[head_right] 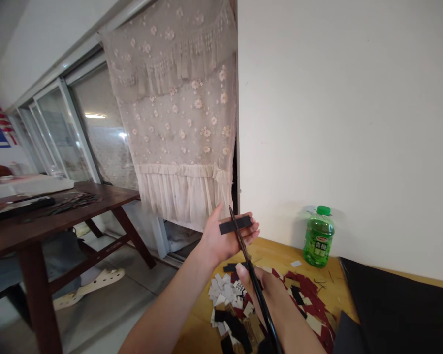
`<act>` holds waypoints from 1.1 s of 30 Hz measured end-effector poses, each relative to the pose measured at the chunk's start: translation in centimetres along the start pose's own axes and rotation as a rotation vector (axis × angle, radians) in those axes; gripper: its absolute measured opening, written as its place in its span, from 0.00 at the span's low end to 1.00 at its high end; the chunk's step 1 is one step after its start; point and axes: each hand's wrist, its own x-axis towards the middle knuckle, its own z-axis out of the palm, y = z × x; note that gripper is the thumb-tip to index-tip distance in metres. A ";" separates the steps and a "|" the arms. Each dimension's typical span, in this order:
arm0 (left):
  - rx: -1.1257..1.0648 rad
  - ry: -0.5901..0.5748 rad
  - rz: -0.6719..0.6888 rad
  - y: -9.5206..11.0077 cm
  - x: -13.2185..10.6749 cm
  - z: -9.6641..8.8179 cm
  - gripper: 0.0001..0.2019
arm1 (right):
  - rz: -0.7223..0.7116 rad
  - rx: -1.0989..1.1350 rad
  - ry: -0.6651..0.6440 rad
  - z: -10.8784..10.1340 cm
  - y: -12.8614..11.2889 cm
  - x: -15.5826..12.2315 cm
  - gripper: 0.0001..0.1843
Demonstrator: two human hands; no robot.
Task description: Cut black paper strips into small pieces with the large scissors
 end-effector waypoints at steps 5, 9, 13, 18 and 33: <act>-0.014 0.007 -0.004 -0.1 0.3 -0.2 0.33 | 0.005 -0.035 -0.030 -0.2 0.0 0.1 0.29; -0.021 0.026 0.001 -0.2 0.4 -0.2 0.32 | 0.016 -0.062 -0.042 -0.4 -0.3 0.0 0.30; -0.014 0.056 0.008 -0.3 0.5 -0.2 0.32 | 0.037 -0.100 -0.057 -0.5 -0.5 0.0 0.32; -0.016 0.085 0.014 -0.4 0.8 -0.4 0.31 | 0.053 -0.131 -0.061 -0.5 -0.5 0.3 0.31; -0.036 0.114 0.017 -0.7 1.3 -0.8 0.32 | 0.119 -0.100 0.014 0.7 1.0 0.4 0.29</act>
